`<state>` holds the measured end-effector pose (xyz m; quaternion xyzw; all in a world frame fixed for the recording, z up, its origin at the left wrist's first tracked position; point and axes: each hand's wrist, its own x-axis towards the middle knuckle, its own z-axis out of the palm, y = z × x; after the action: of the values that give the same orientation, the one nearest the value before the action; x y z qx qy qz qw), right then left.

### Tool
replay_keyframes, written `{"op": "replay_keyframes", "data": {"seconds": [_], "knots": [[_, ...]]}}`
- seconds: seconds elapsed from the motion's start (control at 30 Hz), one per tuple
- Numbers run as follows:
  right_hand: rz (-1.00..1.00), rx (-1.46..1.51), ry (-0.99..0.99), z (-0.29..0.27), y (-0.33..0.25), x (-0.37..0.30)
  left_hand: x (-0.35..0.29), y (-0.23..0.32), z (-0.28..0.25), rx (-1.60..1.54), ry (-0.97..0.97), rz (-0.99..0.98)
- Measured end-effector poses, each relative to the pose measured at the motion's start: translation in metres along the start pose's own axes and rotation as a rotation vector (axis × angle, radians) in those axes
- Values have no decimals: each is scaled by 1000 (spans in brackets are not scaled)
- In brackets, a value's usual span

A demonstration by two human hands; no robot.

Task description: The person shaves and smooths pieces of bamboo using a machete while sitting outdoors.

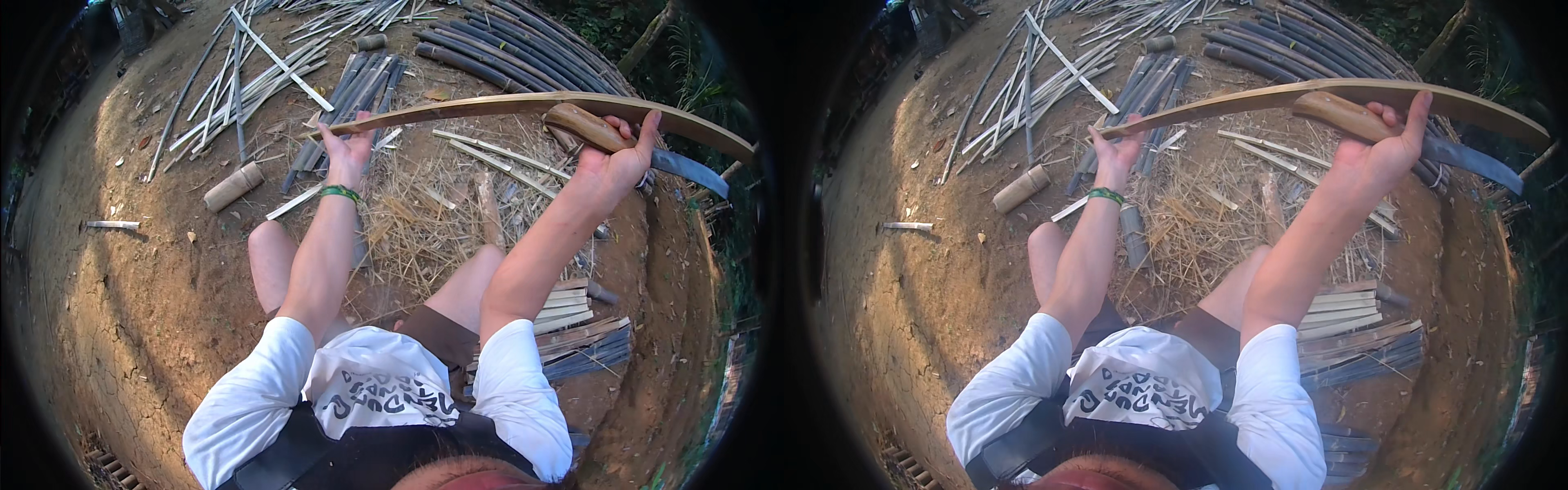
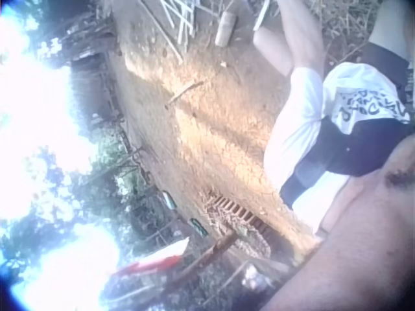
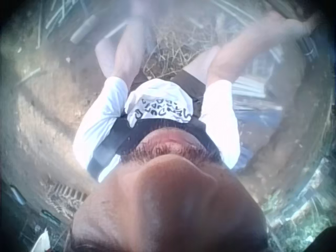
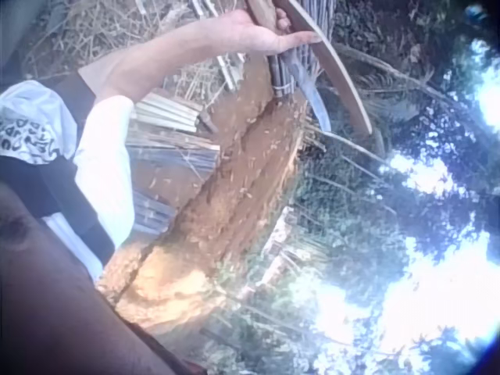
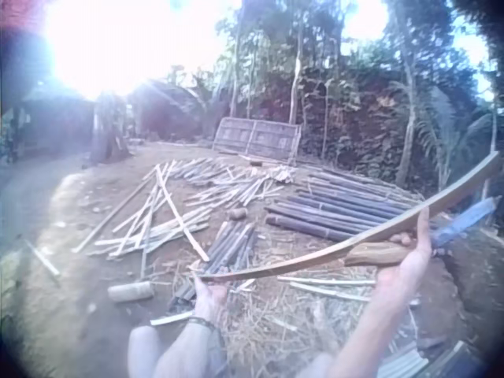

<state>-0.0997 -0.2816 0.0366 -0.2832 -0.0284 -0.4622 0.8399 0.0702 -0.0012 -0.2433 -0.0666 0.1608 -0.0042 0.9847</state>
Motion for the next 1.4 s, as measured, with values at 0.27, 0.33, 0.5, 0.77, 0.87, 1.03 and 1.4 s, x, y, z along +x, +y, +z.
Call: {"op": "replay_keyframes", "data": {"seconds": [0.27,0.33,0.5,0.77,0.87,1.03,1.4], "knots": [[190,54,234,-51,39,63,-15,66,70,101,-221,267],[198,61,302,-62,48,71,-34,74,74,304,-300,337],[250,148,410,-90,50,88,-38,120,58,539,-42,449],[93,70,363,-102,17,103,17,176,6,631,422,532],[36,3,332,-110,-9,117,32,160,-3,706,538,562],[41,54,276,-126,-45,147,49,217,4,579,622,450],[-51,-33,343,-119,-44,132,-23,28,-24,594,117,-371]]}}
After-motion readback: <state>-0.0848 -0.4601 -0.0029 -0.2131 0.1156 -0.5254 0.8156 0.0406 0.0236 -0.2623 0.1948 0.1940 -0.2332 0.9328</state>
